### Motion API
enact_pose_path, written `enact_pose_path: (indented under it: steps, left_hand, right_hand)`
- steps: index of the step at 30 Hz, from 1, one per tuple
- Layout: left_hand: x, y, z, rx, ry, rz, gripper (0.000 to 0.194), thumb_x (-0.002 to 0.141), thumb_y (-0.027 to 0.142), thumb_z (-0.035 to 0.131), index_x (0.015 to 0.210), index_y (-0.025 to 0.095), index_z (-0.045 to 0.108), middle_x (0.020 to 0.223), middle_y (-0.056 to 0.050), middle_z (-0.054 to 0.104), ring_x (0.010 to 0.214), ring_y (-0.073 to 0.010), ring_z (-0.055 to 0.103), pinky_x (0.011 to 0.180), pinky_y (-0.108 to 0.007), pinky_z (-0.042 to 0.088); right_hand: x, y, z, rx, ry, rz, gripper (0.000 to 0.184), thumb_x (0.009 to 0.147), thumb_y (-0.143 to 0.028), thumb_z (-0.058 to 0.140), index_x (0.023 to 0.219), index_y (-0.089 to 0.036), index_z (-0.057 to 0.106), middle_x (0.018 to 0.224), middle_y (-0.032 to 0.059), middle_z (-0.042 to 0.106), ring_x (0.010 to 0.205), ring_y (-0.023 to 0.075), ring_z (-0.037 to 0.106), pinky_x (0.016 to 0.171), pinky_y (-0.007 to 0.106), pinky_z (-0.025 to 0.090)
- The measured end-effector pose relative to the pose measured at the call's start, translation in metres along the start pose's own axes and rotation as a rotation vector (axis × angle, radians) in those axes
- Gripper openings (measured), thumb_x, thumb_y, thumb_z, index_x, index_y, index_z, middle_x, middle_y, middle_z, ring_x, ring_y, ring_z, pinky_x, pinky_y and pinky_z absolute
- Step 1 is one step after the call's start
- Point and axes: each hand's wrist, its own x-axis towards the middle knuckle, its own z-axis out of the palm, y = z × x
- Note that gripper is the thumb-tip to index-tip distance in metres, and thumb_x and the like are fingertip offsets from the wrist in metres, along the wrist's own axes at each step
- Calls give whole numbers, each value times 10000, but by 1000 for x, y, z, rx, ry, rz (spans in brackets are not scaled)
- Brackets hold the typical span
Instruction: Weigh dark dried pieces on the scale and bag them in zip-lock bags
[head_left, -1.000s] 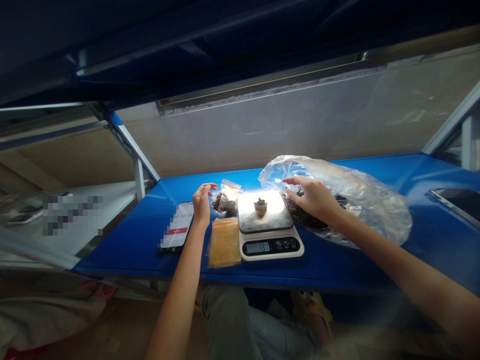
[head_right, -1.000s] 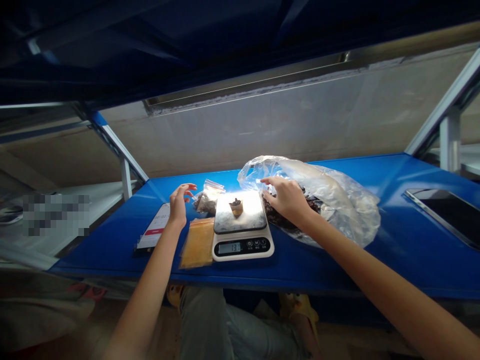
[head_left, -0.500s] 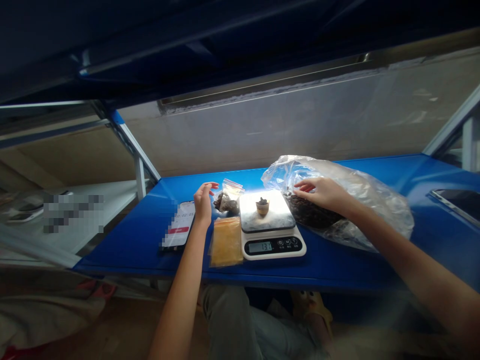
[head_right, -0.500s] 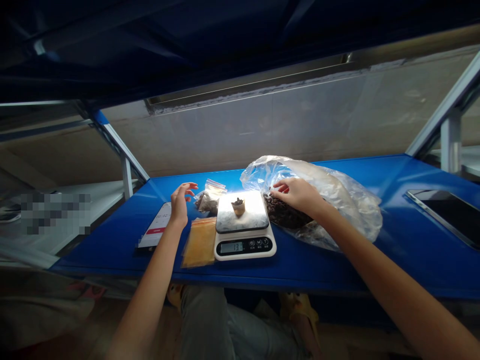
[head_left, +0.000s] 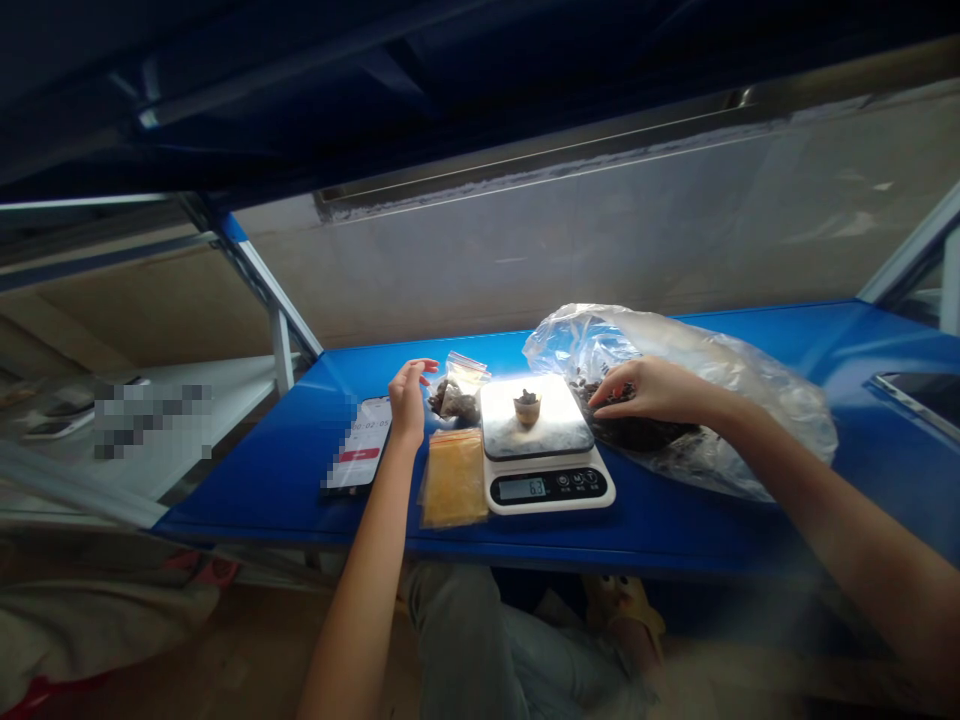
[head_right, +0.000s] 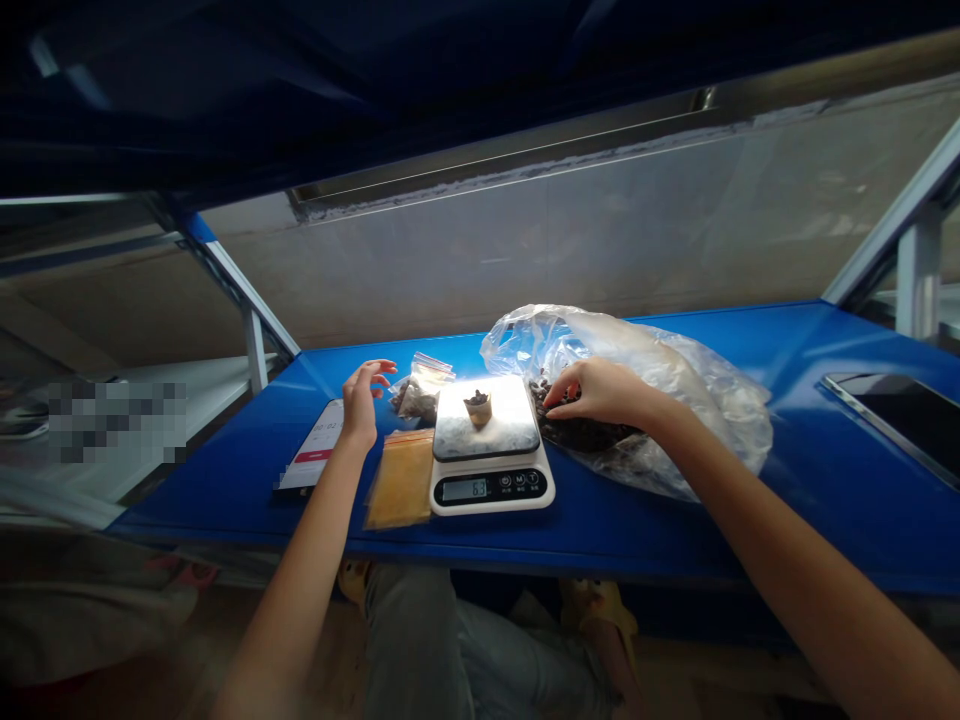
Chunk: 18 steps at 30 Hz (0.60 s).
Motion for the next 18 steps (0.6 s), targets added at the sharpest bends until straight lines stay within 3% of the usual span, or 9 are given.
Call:
enact_pose_path:
  steps: [4,18]
  left_hand:
    - [0,0,0,-15,-3,2,276,759,399,455,724,201,644,876,-54,683,777,-175,561,677,-282,420]
    - [1,-2,-1,6,-13,14,285,767,402,442,734,204,644,880,-49,684,797,-177,582,660,-279,418]
  right_hand:
    - [0,-7,-2,11,-125,86,203,701,-388,674,805,-247,776,794,28,755,735,223,679,605,295,502]
    - [1,-15,0,54,-80,42,152,713,-324,627,744,-216,730,716,23,736,655,200,666,570,282,498]
